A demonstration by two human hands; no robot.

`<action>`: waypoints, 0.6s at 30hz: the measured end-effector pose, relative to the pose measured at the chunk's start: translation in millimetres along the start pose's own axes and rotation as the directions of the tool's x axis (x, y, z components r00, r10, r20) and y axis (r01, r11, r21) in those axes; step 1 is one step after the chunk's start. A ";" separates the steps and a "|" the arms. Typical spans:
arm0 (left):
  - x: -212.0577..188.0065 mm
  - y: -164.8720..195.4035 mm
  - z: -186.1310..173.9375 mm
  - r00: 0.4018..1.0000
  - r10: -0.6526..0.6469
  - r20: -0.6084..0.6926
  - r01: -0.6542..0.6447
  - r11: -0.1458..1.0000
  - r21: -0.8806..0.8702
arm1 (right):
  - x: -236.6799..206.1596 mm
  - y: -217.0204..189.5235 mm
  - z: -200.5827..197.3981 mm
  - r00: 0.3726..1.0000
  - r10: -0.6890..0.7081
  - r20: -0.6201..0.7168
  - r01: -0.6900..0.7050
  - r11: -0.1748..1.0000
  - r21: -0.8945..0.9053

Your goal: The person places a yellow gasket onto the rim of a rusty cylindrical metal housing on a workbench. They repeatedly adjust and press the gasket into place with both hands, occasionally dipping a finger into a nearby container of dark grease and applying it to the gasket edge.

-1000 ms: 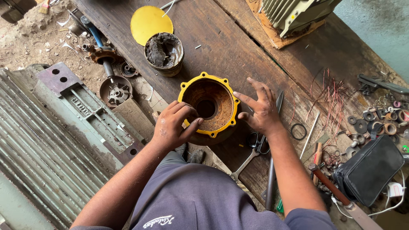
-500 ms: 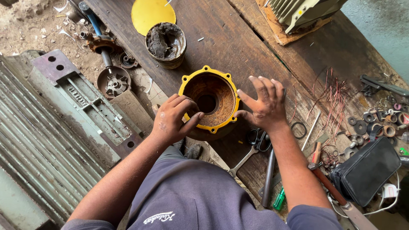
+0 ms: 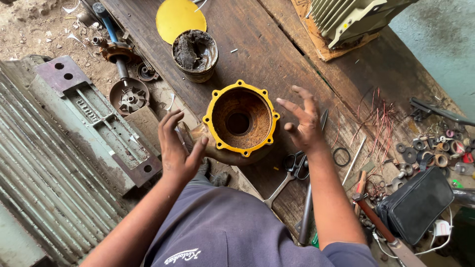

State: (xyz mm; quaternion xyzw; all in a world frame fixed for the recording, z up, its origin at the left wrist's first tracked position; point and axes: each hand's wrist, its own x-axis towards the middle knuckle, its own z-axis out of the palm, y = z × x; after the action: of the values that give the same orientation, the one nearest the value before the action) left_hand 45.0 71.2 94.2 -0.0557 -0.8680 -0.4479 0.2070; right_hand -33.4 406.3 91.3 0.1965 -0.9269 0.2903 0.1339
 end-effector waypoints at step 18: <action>-16.9 -15.5 23.6 0.998 -0.048 0.030 0.050 0.996 -0.077 | 11.9 7.4 6.4 0.986 -0.006 0.166 -0.048 0.947 0.319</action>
State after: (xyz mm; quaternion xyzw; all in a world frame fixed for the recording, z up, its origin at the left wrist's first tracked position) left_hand 48.6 82.4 63.5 -0.0484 -0.8539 -0.4853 0.1815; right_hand -48.1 404.7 86.9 0.2293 -0.8771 0.4215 0.0201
